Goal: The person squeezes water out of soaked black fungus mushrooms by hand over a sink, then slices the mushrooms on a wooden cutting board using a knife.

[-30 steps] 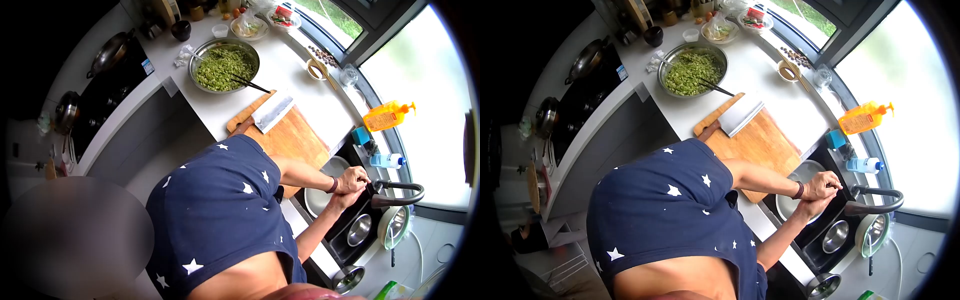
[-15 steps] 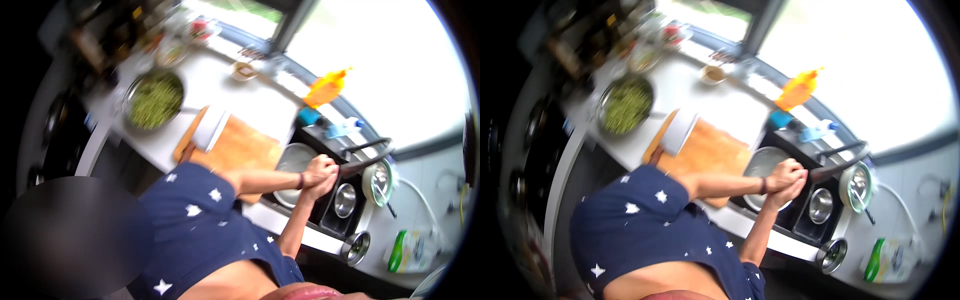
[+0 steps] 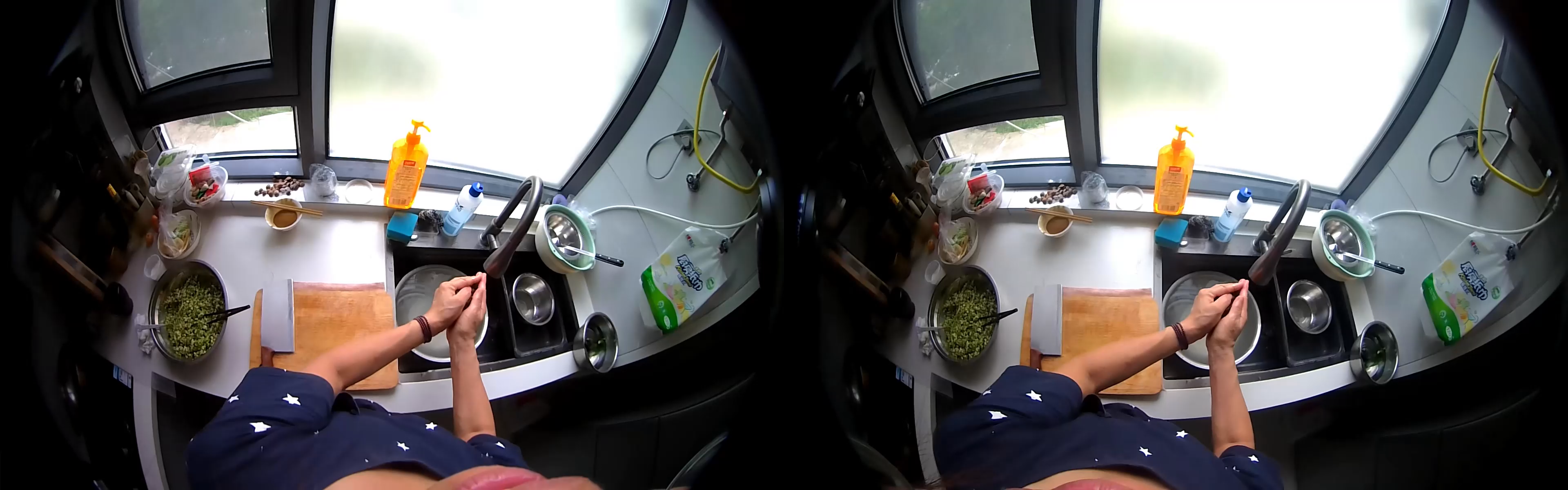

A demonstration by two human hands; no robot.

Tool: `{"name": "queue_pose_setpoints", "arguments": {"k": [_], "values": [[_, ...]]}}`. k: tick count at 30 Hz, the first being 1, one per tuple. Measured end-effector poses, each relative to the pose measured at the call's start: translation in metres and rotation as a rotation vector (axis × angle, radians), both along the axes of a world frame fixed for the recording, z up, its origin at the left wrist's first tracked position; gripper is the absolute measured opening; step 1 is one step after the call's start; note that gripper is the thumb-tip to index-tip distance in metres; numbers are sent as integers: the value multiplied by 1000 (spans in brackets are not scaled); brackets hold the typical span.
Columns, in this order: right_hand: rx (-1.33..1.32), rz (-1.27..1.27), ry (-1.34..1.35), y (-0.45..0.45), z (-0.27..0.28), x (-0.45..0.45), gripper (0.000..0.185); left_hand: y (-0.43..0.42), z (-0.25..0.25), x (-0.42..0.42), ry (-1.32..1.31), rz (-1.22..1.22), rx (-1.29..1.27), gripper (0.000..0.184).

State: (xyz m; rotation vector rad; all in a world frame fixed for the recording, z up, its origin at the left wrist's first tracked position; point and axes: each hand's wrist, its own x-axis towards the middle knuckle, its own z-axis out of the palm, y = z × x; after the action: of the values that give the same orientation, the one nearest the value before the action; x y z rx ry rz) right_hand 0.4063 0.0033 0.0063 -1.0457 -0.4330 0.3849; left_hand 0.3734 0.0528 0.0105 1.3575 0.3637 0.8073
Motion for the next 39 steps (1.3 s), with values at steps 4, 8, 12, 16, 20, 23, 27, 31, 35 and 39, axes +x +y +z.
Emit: {"name": "queue_pose_setpoints", "arguments": {"k": [4,8,12,16,20,23,27,31,35,39], "values": [[-48,-60,83,-3,-2,13,65,-16,-6,-5,4,-63,-56,24],[-87,-196,116,-12,-52,32,72,-29,3,-10,-13,-48,80,29],[28,-122,428,-29,-44,30,63,-38,-4,-3,-50,-75,57,26],[493,535,599,-28,-158,98,40,-44,1,-6,-10,-48,23,26],[40,484,506,-23,-133,72,38,-47,0,0,159,92,94,30],[28,398,695,-14,-214,155,38,-39,3,1,241,49,84,34],[40,342,663,-10,-169,124,43,-32,-15,12,315,55,50,35],[74,318,624,10,-116,102,49,-9,-35,37,270,160,117,33],[-225,87,897,17,-30,64,63,20,-28,51,289,74,-46,34],[-254,-85,1044,11,-39,59,45,26,-13,49,364,100,-21,30]]}}
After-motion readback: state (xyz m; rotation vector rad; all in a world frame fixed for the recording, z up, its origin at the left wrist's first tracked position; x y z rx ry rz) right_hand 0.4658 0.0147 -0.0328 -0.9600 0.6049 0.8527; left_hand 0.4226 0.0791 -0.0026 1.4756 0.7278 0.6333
